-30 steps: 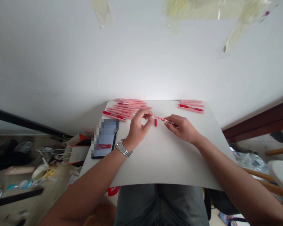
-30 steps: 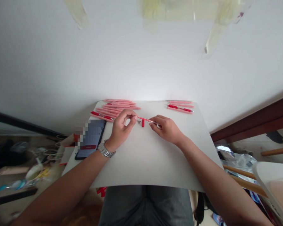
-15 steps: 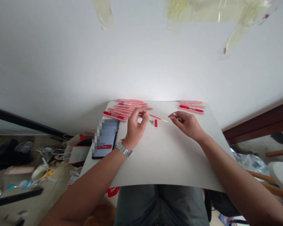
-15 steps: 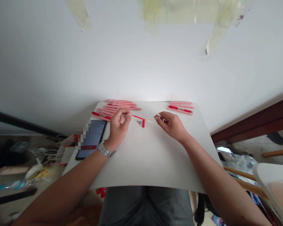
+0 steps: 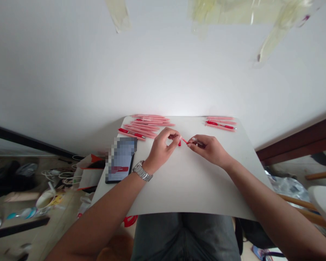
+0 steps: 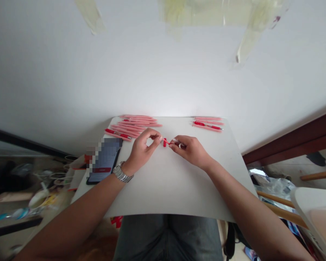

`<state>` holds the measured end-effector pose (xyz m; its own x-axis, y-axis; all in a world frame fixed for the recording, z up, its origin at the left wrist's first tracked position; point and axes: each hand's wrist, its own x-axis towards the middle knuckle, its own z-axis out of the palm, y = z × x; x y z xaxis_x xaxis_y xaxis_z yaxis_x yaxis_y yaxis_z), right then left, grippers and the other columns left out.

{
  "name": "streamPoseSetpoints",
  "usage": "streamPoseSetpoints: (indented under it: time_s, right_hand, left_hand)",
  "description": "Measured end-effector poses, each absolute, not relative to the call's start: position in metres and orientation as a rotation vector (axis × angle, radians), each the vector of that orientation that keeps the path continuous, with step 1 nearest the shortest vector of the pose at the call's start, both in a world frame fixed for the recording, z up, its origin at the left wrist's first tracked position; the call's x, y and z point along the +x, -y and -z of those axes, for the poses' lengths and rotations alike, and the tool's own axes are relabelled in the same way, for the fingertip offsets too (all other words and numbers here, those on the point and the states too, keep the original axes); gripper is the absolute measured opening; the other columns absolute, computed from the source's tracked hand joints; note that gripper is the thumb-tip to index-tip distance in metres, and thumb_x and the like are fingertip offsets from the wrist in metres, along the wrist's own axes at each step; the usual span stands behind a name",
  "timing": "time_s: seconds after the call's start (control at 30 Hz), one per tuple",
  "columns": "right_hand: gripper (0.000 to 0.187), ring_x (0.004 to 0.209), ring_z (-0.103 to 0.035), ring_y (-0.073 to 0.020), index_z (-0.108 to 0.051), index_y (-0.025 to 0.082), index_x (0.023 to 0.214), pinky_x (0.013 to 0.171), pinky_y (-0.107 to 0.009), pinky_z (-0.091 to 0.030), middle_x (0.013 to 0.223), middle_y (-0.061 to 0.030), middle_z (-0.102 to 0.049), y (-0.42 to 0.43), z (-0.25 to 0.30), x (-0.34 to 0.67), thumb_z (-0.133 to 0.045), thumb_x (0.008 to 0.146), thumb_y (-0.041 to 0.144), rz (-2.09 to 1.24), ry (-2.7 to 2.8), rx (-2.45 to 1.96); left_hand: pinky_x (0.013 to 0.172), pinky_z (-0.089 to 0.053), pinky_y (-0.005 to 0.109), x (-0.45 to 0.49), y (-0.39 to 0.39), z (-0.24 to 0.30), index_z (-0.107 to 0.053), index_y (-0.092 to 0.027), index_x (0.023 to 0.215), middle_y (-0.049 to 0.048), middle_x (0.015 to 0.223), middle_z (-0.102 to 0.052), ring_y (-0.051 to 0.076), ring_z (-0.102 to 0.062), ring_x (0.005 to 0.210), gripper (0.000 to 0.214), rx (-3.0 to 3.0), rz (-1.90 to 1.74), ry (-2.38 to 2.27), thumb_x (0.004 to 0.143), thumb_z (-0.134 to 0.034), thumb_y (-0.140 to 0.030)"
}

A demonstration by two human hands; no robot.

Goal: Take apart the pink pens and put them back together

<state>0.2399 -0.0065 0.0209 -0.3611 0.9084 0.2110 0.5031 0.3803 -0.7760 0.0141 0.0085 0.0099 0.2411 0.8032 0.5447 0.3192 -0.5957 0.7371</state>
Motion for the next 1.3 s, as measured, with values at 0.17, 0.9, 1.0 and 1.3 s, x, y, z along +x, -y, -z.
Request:
streamPoseSetpoints:
  time_s: [0.17,0.9,1.0,1.3]
  right_hand:
    - [0.028,0.061,-0.038,-0.0126,-0.068,0.021,0.088,0.059,-0.027,-0.036,0.069,0.0016,-0.055,0.007,-0.02,0.24,-0.061,0.098,0.046,-0.801,2.005,-1.255]
    - [0.02,0.059,-0.049,-0.0162,-0.055,0.023,0.074,0.058,-0.03,-0.023,0.071,-0.0026,-0.066,-0.004,-0.002,0.224,-0.054,0.092,0.031,-0.293,2.175,-1.859]
    - [0.019,0.064,-0.055,-0.0171,-0.059,0.023,0.078,0.058,-0.03,-0.023,0.077,-0.0034,-0.071,-0.005,-0.001,0.22,-0.053,0.094,0.031,-0.253,2.21,-1.902]
    - [0.022,0.063,-0.054,-0.0167,-0.058,0.023,0.077,0.058,-0.03,-0.023,0.075,-0.0026,-0.069,-0.004,0.0,0.22,-0.052,0.096,0.034,-0.248,2.187,-1.92]
  left_hand:
    - [0.084,-0.054,0.033,0.014,-0.009,-0.011,-0.065,-0.021,0.096,0.0028,0.092,-0.068,0.017,-0.064,0.089,0.01,2.058,-1.362,-1.014,0.102,-0.064,-0.029]
    - [0.085,-0.052,0.031,0.007,-0.018,-0.008,-0.067,-0.02,0.101,0.0039,0.105,-0.074,0.016,-0.065,0.094,0.008,2.061,-1.495,-1.21,0.102,-0.059,-0.018]
    - [0.085,-0.051,0.03,0.007,-0.018,-0.009,-0.068,-0.02,0.101,0.0039,0.105,-0.074,0.016,-0.066,0.095,0.009,2.057,-1.503,-1.207,0.103,-0.059,-0.017]
    - [0.085,-0.052,0.03,0.008,-0.018,-0.011,-0.069,-0.02,0.103,0.0041,0.105,-0.075,0.016,-0.067,0.096,0.01,2.052,-1.519,-1.208,0.103,-0.059,-0.019]
